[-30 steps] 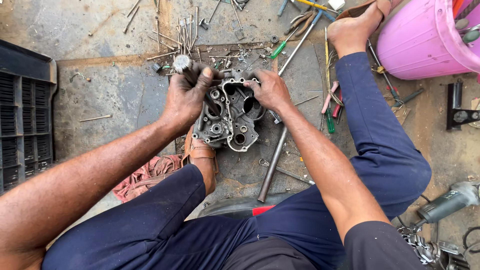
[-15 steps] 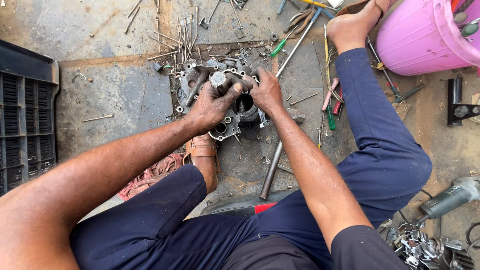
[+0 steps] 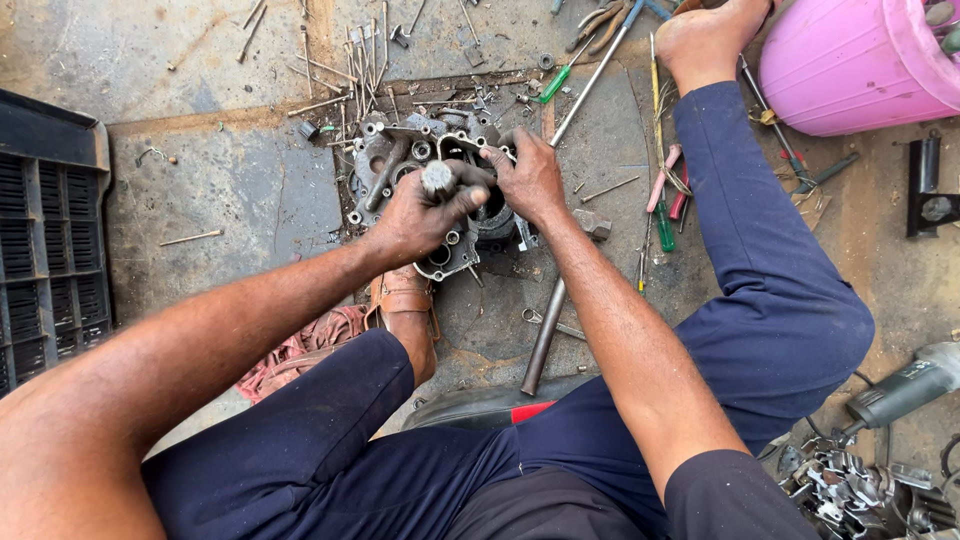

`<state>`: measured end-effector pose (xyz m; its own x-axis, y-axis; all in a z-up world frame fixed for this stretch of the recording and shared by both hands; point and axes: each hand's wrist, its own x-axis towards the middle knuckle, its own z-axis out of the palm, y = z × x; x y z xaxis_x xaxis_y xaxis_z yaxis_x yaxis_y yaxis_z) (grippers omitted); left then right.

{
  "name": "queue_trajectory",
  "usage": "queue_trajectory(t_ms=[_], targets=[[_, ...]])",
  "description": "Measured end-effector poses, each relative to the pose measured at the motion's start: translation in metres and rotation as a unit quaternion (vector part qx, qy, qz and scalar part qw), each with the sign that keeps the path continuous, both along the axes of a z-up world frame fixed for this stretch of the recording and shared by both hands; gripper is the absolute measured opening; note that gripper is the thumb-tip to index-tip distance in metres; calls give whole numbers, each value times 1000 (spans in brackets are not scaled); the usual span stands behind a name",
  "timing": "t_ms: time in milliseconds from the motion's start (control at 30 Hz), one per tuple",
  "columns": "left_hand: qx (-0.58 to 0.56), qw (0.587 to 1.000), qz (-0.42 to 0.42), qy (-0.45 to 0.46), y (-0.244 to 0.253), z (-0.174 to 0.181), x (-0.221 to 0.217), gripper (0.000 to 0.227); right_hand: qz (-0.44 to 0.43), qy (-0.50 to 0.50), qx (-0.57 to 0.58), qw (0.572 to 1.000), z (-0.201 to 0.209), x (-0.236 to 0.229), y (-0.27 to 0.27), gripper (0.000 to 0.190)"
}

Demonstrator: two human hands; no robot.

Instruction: The person sits on the floor and uses a hammer and a metal rod to strike and dislodge parts from a disassembled engine casing. They repeatedly hit the metal rod against the engine block and occasionally wipe their face with a cloth.

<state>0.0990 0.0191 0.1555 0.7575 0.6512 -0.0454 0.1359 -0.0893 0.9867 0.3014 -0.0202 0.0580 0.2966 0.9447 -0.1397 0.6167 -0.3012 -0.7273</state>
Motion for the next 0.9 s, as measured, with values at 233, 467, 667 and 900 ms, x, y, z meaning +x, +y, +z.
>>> queue_trajectory(t_ms=[233,467,667,900], targets=[[72,970,-54,228,10,26,-5,22,0,16,-12,1000,-8,3,3,37],[10,986,34,164,1,22,-2,20,-54,153,-29,986,-10,10,0,47],[7,995,52,85,2,9,17,22,-75,199,8,977,-12,14,-6,49],[-28,993,76,80,-5,-9,16,24,-71,154,4,986,-13,19,-16,45]])
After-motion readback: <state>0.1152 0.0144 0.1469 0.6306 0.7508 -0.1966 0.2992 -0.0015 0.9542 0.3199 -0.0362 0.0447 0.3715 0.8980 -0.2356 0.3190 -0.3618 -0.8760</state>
